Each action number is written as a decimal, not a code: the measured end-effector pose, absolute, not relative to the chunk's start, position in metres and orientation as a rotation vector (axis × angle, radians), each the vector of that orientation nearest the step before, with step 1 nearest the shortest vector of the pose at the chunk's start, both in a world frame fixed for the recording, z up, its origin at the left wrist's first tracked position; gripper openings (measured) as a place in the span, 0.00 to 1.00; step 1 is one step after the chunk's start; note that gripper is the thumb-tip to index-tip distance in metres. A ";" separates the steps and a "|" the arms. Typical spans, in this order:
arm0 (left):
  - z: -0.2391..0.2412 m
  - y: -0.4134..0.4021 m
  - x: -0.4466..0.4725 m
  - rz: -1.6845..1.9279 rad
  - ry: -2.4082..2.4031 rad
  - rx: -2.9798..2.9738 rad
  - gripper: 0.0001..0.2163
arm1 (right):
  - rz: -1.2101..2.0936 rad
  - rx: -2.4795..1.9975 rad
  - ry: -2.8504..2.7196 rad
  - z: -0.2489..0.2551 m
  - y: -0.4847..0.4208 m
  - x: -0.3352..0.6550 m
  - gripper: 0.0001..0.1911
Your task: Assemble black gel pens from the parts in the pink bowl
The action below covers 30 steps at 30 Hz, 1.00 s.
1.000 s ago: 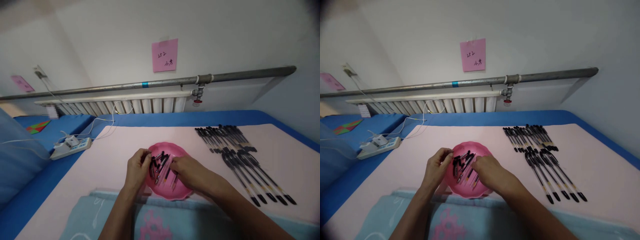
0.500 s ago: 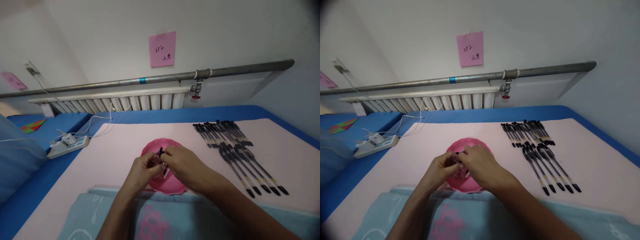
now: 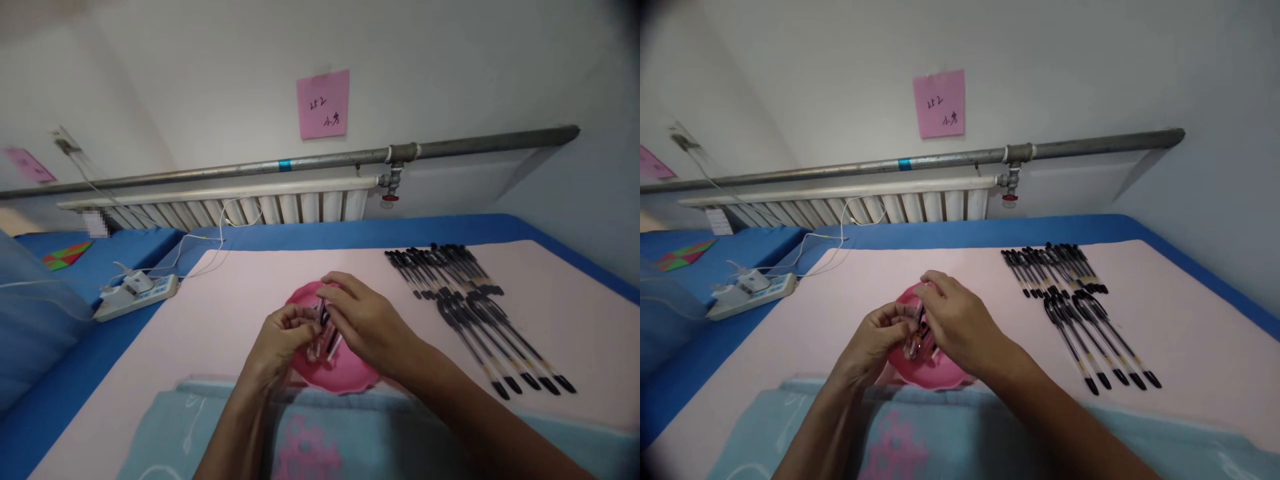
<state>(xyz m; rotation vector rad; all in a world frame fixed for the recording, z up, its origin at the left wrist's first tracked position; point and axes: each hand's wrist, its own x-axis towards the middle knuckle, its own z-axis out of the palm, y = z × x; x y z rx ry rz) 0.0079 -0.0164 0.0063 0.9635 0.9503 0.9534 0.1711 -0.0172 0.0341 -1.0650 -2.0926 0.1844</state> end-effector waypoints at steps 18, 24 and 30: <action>-0.001 -0.017 0.013 1.043 0.851 0.898 0.10 | 1.509 -1.110 -1.085 0.019 -0.016 0.150 0.05; 0.003 -0.016 0.009 1.062 0.854 0.851 0.12 | 1.236 -0.993 -0.981 0.033 -0.009 0.167 0.10; 0.002 -0.020 0.012 1.003 0.875 0.938 0.10 | 1.034 -0.825 -0.856 0.052 -0.008 0.184 0.09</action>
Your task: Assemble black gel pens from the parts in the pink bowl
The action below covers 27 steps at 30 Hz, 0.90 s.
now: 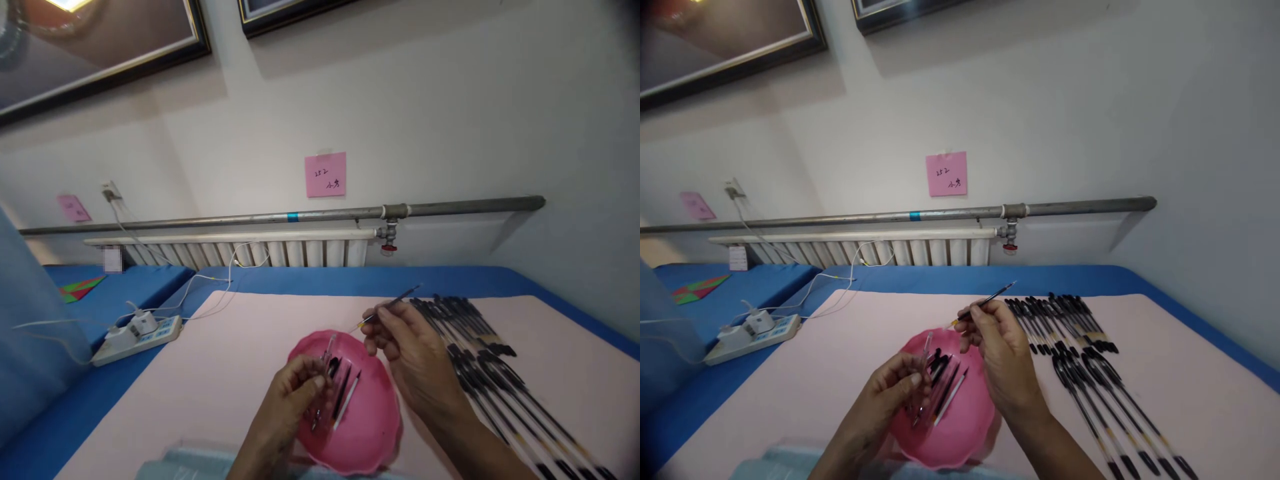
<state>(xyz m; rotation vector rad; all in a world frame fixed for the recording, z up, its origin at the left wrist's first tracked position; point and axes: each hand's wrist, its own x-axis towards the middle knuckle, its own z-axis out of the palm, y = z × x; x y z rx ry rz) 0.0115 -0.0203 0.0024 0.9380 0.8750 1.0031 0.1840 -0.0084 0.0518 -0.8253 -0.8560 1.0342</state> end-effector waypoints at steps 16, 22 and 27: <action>0.003 -0.022 0.013 0.975 0.858 0.988 0.09 | 1.073 -0.868 -1.033 0.053 -0.013 0.181 0.09; -0.002 -0.021 0.012 0.941 0.823 1.012 0.09 | 0.866 -0.993 -1.279 0.059 -0.018 0.186 0.08; -0.005 -0.022 0.012 0.922 0.803 0.988 0.08 | 0.936 -1.138 -1.428 0.058 -0.019 0.182 0.08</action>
